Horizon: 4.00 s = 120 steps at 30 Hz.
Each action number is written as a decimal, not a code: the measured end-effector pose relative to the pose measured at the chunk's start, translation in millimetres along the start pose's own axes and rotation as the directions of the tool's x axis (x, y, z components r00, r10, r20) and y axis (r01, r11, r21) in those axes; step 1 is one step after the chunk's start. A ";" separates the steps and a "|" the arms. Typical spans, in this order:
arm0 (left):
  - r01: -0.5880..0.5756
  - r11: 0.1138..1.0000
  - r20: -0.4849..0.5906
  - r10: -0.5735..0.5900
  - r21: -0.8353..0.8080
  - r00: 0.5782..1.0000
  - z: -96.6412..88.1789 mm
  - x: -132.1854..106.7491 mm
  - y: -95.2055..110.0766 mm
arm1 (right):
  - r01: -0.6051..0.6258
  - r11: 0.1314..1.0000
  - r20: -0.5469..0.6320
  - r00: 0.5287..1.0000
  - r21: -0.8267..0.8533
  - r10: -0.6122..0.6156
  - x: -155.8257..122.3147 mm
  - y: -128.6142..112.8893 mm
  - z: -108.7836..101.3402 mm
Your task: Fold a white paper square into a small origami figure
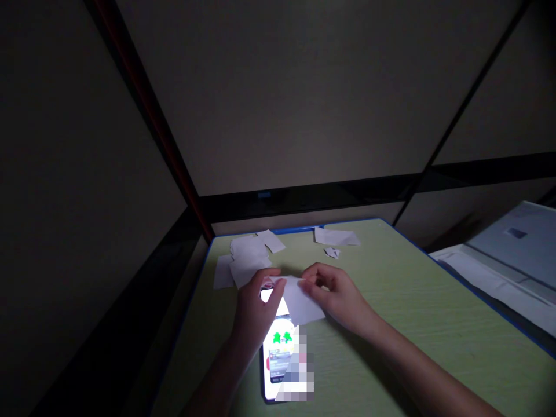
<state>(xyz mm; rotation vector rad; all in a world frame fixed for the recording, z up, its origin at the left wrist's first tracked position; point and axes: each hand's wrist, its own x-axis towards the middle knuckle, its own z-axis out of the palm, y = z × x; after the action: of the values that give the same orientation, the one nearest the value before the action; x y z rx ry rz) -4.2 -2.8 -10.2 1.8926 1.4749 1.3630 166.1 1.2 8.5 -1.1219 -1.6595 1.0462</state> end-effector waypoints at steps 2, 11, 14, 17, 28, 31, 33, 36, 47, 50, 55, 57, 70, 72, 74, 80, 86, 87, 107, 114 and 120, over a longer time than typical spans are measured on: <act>0.098 0.991 0.014 -0.097 -0.093 0.995 2.6 0.6 -0.8 | -0.033 0.995 0.013 0.999 0.090 0.032 0.9 0.4 2.8; 0.288 0.900 0.121 -0.262 -0.327 0.958 5.3 -1.1 15.4 | -0.011 0.975 -0.052 0.998 0.222 0.023 -3.6 -6.0 8.5; 0.295 0.892 0.119 -0.270 -0.342 0.955 2.8 1.6 18.5 | 0.038 0.992 -0.077 0.997 0.123 -0.029 -5.2 -3.5 8.5; 0.294 0.894 0.111 -0.272 -0.338 0.956 1.2 3.8 18.4 | 0.155 0.988 -0.095 0.983 -0.020 -0.156 -6.6 -2.3 7.0; 0.386 0.791 0.194 -0.333 -0.475 0.923 3.1 6.0 16.3 | 0.351 0.920 0.003 0.934 -0.175 -0.356 -8.0 -0.5 5.5; 0.371 0.816 0.224 -0.299 -0.444 0.927 1.3 6.9 18.7 | 0.381 0.895 0.037 0.923 -0.232 -0.384 -9.3 1.5 6.1; 0.367 0.817 0.238 -0.288 -0.445 0.928 -0.4 7.4 20.7 | 0.388 0.882 0.041 0.919 -0.268 -0.392 -9.8 2.5 6.6; 0.394 0.771 0.268 -0.295 -0.500 0.917 -2.1 7.7 22.6 | 0.369 0.882 -0.002 0.922 -0.294 -0.386 -9.6 2.9 7.3; 0.434 0.727 0.327 -0.296 -0.532 0.898 0.6 7.7 11.3 | 0.389 0.750 0.102 0.911 -0.535 -0.400 -12.8 2.4 3.5; 0.447 0.734 0.352 -0.295 -0.512 0.888 0.2 7.0 11.7 | 0.406 0.732 0.120 0.904 -0.547 -0.411 -12.6 1.4 3.0; 0.458 0.726 0.357 -0.305 -0.513 0.883 -0.4 7.3 14.9 | 0.398 0.804 0.086 0.911 -0.441 -0.404 -12.5 -3.5 2.9; 0.450 0.736 0.338 -0.311 -0.505 0.888 0.1 7.5 16.2 | 0.373 0.845 0.043 0.921 -0.383 -0.387 -11.9 -5.4 3.0; 0.386 0.814 0.221 -0.319 -0.434 0.922 0.6 9.9 16.8 | 0.063 0.997 -0.053 0.997 0.033 -0.061 -6.1 0.4 12.3; 0.389 0.807 0.253 -0.303 -0.444 0.919 -0.3 9.9 18.0 | 0.035 0.994 -0.064 0.998 0.103 -0.029 -5.9 -1.1 12.8; 0.398 0.800 0.298 -0.285 -0.450 0.911 -1.2 9.8 19.6 | 0.017 0.984 -0.078 0.997 0.175 -0.003 -5.3 -2.3 12.9; 0.365 0.862 0.266 -0.281 -0.353 0.922 -3.6 9.8 22.9 | -0.072 0.964 -0.031 0.996 0.257 0.082 -1.5 -2.8 9.0; 0.364 0.868 0.258 -0.287 -0.339 0.923 -1.6 8.1 18.3 | -0.129 0.971 0.074 0.990 0.199 0.116 0.1 -1.1 4.6; 0.368 0.866 0.275 -0.284 -0.338 0.919 -1.4 7.7 17.4 | -0.131 0.972 0.078 0.990 0.196 0.118 -0.1 -1.0 4.4; 0.264 0.916 0.217 -0.203 -0.303 0.955 -1.3 4.7 20.4 | -0.082 0.972 0.091 0.994 0.220 0.063 -4.2 -2.1 7.5; 0.238 0.912 0.173 -0.189 -0.334 0.967 0.0 3.3 19.9 | -0.081 0.971 0.159 0.986 0.223 0.046 -4.7 -1.8 6.7; 0.261 0.920 0.203 -0.207 -0.292 0.957 0.2 2.8 20.2 | -0.079 0.979 0.221 0.975 0.189 0.036 -7.9 -3.4 5.8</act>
<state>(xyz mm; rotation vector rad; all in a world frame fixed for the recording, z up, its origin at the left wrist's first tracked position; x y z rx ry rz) 6.6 -7.9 6.5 1.5339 1.2654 1.2113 161.7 -8.2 8.6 -0.9580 -1.6548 1.3806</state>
